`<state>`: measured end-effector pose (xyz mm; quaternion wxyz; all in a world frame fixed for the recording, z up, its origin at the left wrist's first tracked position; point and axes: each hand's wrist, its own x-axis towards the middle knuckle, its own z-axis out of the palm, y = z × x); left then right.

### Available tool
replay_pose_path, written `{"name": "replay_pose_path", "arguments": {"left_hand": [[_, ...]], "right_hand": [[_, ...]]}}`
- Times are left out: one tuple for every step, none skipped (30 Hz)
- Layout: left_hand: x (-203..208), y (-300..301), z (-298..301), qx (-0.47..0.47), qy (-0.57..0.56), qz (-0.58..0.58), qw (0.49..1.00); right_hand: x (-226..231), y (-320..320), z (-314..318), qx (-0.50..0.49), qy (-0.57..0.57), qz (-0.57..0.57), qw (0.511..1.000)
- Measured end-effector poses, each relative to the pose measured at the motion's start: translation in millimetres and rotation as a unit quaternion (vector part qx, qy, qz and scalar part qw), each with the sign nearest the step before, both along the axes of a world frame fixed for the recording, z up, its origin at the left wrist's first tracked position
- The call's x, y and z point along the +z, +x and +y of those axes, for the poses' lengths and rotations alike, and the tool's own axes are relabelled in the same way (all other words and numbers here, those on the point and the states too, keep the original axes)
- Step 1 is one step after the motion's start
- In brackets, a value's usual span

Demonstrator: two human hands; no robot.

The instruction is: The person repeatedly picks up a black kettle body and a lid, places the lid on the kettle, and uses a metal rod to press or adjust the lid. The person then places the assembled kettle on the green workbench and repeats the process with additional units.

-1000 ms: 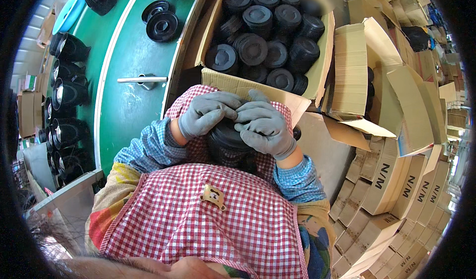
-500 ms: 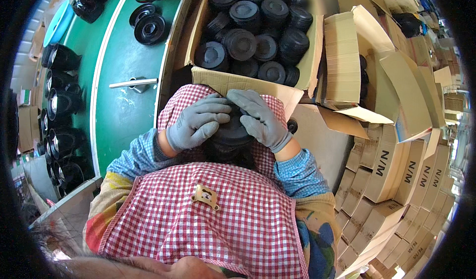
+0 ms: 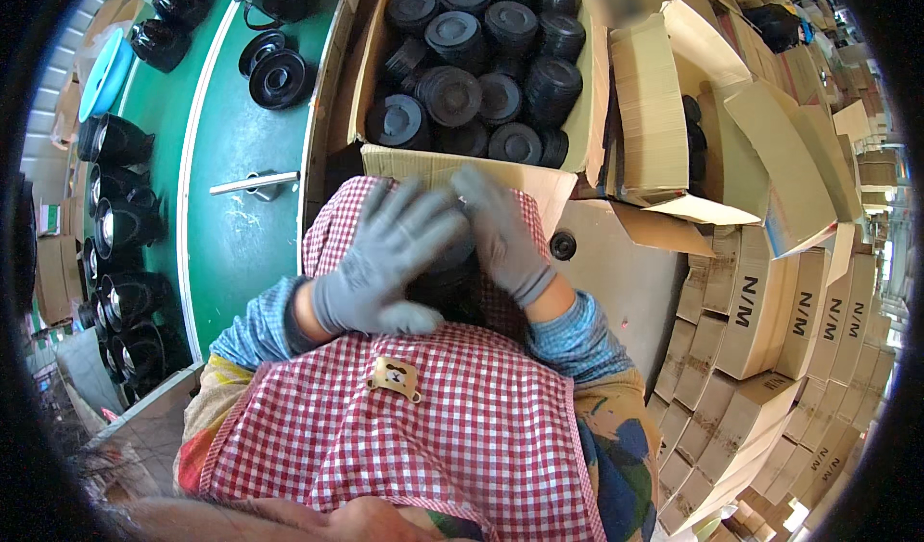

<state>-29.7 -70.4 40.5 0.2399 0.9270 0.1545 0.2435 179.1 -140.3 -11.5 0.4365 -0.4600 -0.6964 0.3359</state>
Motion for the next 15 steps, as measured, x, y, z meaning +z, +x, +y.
{"name": "replay_pose_path", "arguments": {"left_hand": [[-15,-3,10,0.026,-0.021,-0.013,0.999],[-33,-11,26,0.059,-0.043,-0.027,0.997],[-41,-17,48,0.164,-0.139,0.031,0.976],[-73,-35,56,0.248,-0.020,0.135,0.959],[-53,-28,53,0.178,-0.035,0.078,0.980],[-24,-22,37,0.112,-0.051,0.027,0.992],[-14,-15,17,0.041,-0.014,0.039,0.998],[-15,-10,10,0.010,-0.025,0.072,0.997],[-24,-13,27,0.080,-0.080,0.107,0.988],[-41,-21,49,0.149,-0.133,0.140,0.970],[-64,-33,53,0.209,-0.079,0.139,0.965],[-48,-25,47,0.151,-0.060,0.116,0.980],[-29,-16,31,0.092,-0.040,0.092,0.991],[-18,-13,16,0.035,-0.031,0.069,0.997],[-27,-18,21,0.062,-0.009,0.145,0.987]], "right_hand": [[-5,0,-1,-0.039,-0.015,0.022,0.999],[22,3,-4,0.039,0.082,-0.119,0.989],[40,0,-7,0.107,0.063,-0.113,0.986],[51,-2,-7,0.177,0.044,-0.107,0.977],[36,3,-4,0.116,0.046,-0.061,0.990],[25,8,3,0.020,-0.010,-0.048,0.999],[15,4,-5,0.002,-0.013,-0.063,0.998],[9,4,-1,-0.004,0.002,-0.079,0.997],[25,1,-3,0.087,0.037,-0.096,0.991],[44,0,-4,0.178,0.073,-0.111,0.975],[40,4,2,0.144,0.063,-0.090,0.983],[34,8,6,0.109,0.046,-0.067,0.991],[18,16,10,0.048,0.017,-0.086,0.995],[9,19,6,-0.009,-0.021,-0.104,0.994],[21,6,-1,0.069,0.081,-0.142,0.984]]}}
